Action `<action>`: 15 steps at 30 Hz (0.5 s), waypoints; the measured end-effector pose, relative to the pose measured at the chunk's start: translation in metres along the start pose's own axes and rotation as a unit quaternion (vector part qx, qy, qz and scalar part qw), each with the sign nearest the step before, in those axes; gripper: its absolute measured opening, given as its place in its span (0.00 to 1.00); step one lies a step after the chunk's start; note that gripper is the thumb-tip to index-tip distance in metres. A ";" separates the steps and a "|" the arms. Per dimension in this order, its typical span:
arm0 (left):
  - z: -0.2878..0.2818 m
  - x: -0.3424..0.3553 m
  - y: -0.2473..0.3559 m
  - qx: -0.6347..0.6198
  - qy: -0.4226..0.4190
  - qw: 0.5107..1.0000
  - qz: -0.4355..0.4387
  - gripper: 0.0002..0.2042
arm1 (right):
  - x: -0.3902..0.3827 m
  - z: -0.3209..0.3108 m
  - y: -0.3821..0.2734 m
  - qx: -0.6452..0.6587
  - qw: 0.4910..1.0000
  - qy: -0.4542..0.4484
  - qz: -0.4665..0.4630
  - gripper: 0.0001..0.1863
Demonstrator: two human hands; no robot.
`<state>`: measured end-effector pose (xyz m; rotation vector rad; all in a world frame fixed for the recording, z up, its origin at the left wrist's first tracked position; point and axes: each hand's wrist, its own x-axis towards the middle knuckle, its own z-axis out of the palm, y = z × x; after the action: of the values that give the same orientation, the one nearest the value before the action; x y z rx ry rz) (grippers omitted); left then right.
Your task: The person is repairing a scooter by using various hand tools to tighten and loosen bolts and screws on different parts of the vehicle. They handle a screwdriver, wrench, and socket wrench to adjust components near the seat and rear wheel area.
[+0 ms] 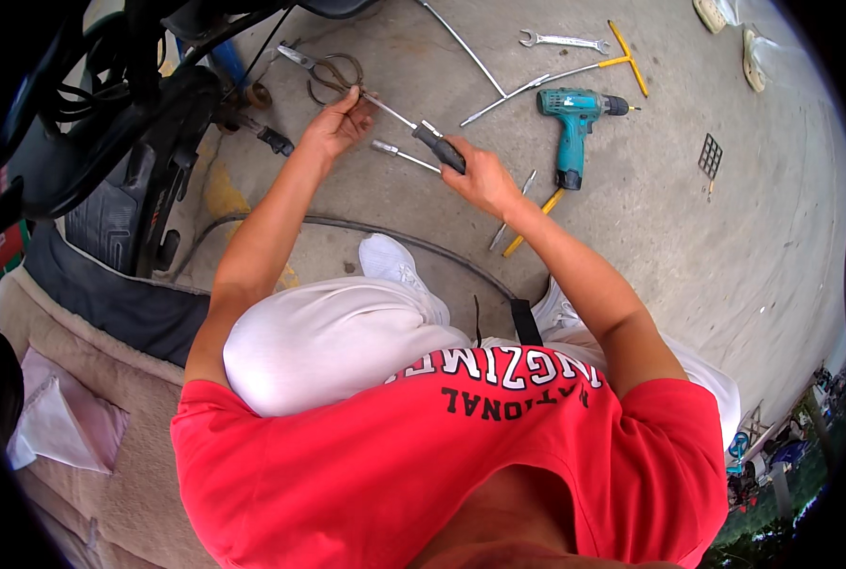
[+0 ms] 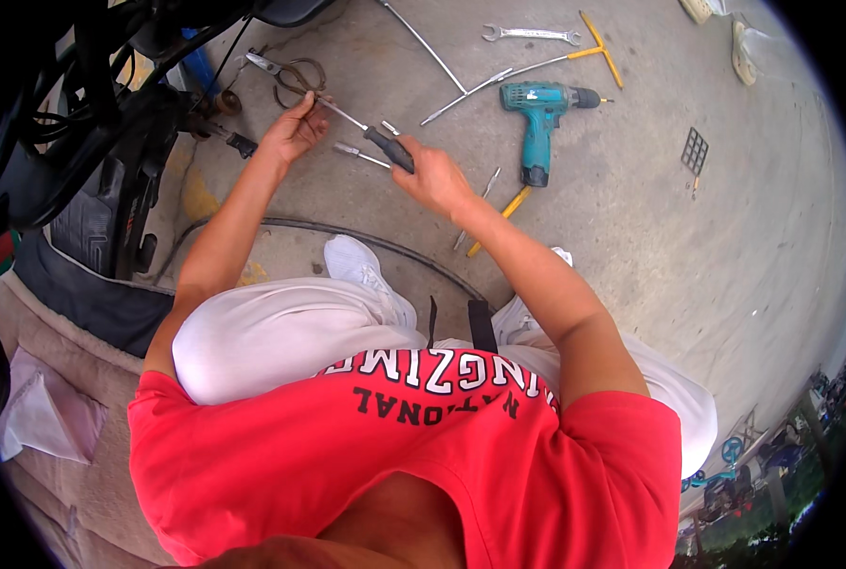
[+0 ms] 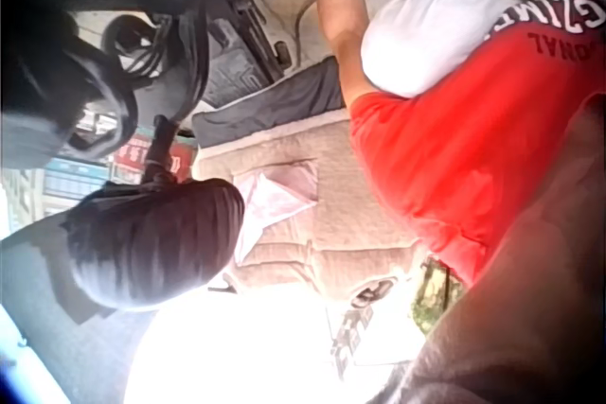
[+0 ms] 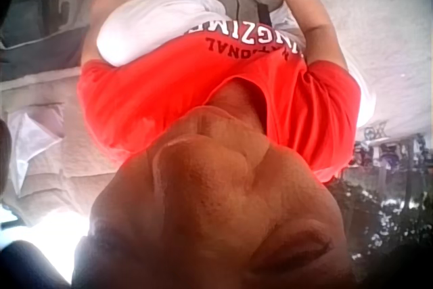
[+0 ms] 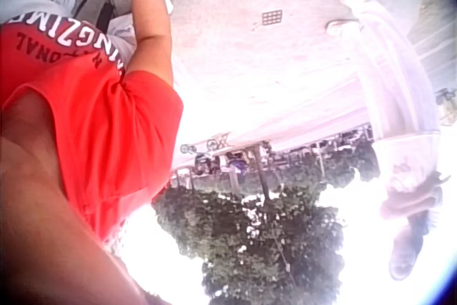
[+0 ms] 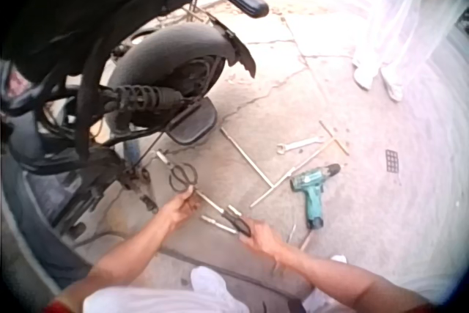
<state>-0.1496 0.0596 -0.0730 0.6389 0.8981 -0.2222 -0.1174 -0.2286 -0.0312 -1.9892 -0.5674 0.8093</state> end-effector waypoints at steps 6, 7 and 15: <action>0.001 0.005 0.006 0.028 -0.007 0.999 0.032 0.07 | 0.004 -0.006 -0.005 0.086 0.996 -0.011 0.012 0.21; 0.003 0.005 0.006 0.035 -0.006 0.999 0.039 0.08 | 0.005 -0.007 -0.006 0.070 0.997 -0.007 0.010 0.21; 0.011 0.006 0.011 0.026 0.041 0.997 0.054 0.08 | 0.009 -0.011 -0.012 -0.100 0.991 0.060 -0.066 0.20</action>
<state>-0.1340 0.0625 -0.0680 0.7461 0.9354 -0.1231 -0.1037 -0.2230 -0.0198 -2.1402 -0.7249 0.5650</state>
